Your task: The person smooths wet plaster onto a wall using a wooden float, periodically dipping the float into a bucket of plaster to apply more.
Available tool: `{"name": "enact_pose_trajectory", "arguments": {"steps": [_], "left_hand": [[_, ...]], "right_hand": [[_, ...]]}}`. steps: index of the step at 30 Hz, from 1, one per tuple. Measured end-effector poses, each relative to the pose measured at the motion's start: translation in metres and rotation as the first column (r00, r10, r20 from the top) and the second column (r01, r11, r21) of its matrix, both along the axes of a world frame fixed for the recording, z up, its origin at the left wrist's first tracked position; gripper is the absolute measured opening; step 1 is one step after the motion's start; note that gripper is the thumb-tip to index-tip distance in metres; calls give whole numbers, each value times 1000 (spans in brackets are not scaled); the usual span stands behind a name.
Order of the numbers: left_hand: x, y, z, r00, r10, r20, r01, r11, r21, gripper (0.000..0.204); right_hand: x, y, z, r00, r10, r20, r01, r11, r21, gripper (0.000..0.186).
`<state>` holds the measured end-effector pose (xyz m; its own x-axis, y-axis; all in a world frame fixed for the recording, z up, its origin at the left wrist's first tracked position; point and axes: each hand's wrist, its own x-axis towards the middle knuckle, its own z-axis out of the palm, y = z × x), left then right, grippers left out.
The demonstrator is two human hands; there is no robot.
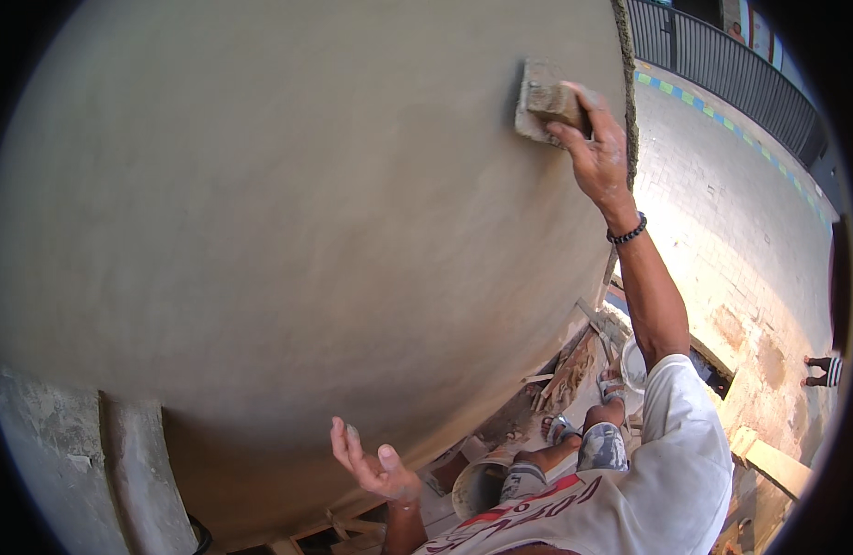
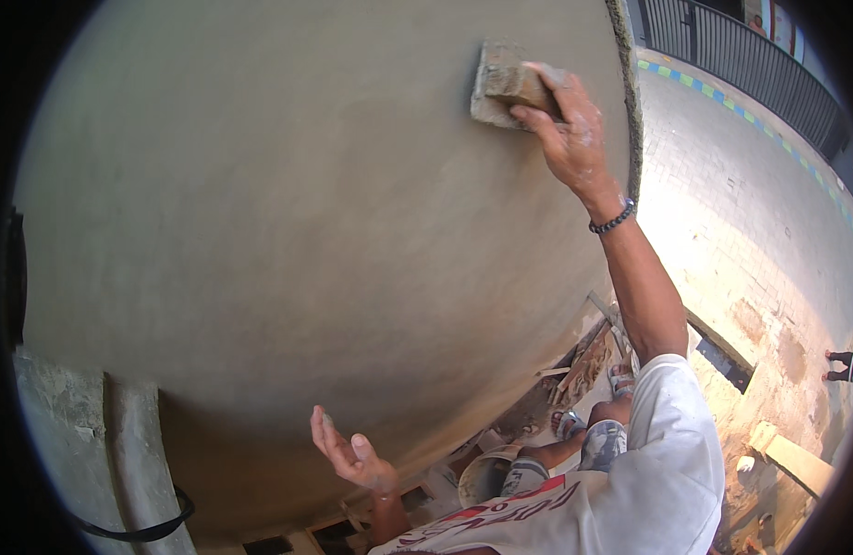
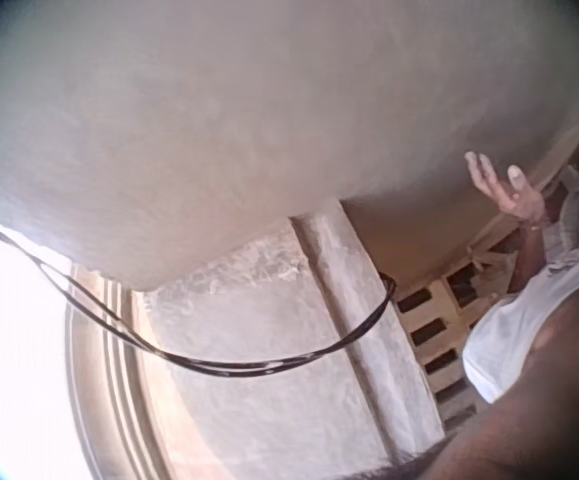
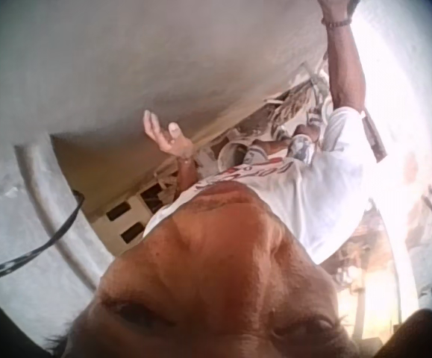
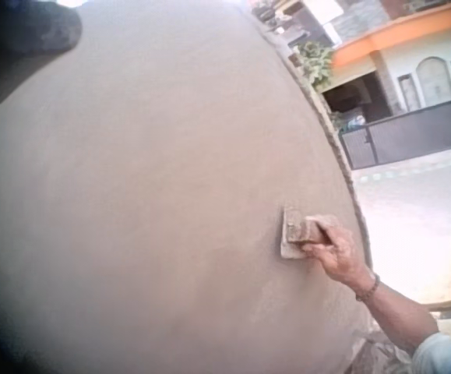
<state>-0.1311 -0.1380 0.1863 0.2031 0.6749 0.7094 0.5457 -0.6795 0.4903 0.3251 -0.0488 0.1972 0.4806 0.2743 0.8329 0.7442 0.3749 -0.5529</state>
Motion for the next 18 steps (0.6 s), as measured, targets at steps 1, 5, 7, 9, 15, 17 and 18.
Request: {"name": "enact_pose_trajectory", "arguments": {"steps": [1,5,7,9,15,17,18], "left_hand": [[4,3,0,1000,-11,-1,11,1000,-4,48],[26,7,0,1000,-15,27,17,998,-67,48],[35,7,1,999,-44,31,46,996,-73,49],[41,9,2,994,-111,14,111,993,-29,49],[36,6,-9,998,-68,-13,65,989,-130,48],[35,8,-12,998,-56,-15,53,987,-152,47],[34,6,-13,999,-30,-23,25,986,-165,47]], "right_hand": [[2,7,1,997,-13,73,14,1000,-17,49],[-63,-6,-58,941,166,296,-120,978,-169,54],[-70,-20,-74,915,279,291,-213,947,-239,55],[-51,-29,-81,968,235,84,-209,947,-242,54],[52,6,-11,950,-25,-312,42,998,46,52],[9,17,5,969,4,-247,-3,1000,6,52],[-26,20,1,990,38,-139,-42,999,-23,51]]}}
